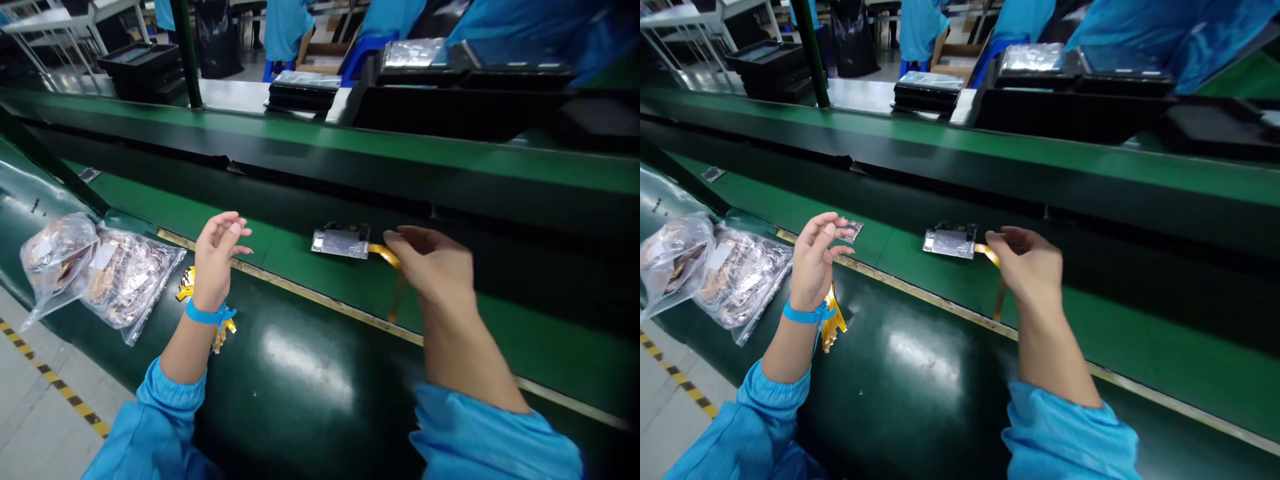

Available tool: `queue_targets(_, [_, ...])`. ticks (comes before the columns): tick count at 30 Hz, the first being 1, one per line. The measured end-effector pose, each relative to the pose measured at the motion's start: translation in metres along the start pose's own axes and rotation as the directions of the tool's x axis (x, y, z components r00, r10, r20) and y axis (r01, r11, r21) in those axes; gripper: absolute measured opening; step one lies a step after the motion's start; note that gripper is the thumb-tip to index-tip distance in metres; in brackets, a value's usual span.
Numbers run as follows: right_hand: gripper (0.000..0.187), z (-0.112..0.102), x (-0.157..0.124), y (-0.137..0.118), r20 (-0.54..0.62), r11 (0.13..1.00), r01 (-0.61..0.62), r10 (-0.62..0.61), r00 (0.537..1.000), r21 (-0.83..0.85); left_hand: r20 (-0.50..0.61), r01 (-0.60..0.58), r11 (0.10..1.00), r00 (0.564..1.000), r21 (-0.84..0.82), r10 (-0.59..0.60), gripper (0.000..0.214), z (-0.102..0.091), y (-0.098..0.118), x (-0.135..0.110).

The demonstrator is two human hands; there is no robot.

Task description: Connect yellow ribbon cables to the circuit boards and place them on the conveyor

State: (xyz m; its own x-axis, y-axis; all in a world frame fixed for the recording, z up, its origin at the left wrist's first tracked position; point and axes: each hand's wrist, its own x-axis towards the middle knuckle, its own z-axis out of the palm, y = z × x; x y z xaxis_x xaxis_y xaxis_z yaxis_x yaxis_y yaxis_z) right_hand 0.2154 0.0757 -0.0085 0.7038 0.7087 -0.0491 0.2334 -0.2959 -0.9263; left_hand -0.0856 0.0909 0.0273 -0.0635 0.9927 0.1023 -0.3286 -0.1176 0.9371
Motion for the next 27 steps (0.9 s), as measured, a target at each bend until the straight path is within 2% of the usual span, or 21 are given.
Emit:
queue_targets(2, [0.021,0.001,0.009,0.007,-0.066,0.990,0.046,-0.055,0.996,-0.130,-0.017,-0.009,1.000,1.000,-0.011,0.009,0.026,-0.003,0.001,0.002])
queue_targets(3, [0.024,0.004,0.008,0.010,-0.045,0.985,0.074,-0.082,0.996,-0.158,-0.023,-0.013,1.000,1.000,-0.016,0.012,0.026,-0.005,0.002,0.003])
queue_targets(6, [0.033,0.023,-0.010,0.018,0.168,0.968,0.170,-0.140,0.976,-0.185,-0.046,-0.031,0.999,0.999,-0.029,0.029,0.025,-0.011,0.007,0.007])
queue_targets(9, [0.034,0.056,-0.031,0.022,0.396,0.920,0.312,-0.202,0.896,-0.237,-0.083,-0.067,0.997,0.995,-0.042,0.063,0.024,-0.019,0.012,0.010])
queue_targets(11, [0.032,0.082,-0.040,0.019,0.499,0.873,0.415,-0.247,0.831,-0.258,-0.099,-0.086,0.995,0.992,-0.052,0.081,0.022,-0.025,0.014,0.012])
queue_targets(13, [0.030,0.107,-0.043,0.013,0.569,0.828,0.485,-0.264,0.779,-0.280,-0.106,-0.092,0.994,0.991,-0.066,0.085,0.020,-0.029,0.016,0.013])
queue_targets(16, [0.036,0.140,-0.045,0.000,0.623,0.760,0.552,-0.256,0.739,-0.343,-0.120,-0.094,0.993,0.989,-0.077,0.084,0.018,-0.032,0.018,0.014])
queue_targets(21, [0.065,0.179,-0.048,-0.020,0.652,0.672,0.576,-0.181,0.736,-0.465,-0.123,-0.079,0.994,0.990,-0.072,0.069,0.017,-0.035,0.020,0.015])
queue_targets(24, [0.065,0.192,-0.050,-0.025,0.663,0.630,0.574,-0.122,0.738,-0.523,-0.121,-0.084,0.992,0.990,-0.097,0.072,0.015,-0.037,0.021,0.015])
queue_targets(27, [0.064,0.196,-0.051,-0.024,0.619,0.660,0.526,-0.115,0.777,-0.537,-0.110,-0.091,0.990,0.991,-0.111,0.079,0.014,-0.038,0.021,0.016])
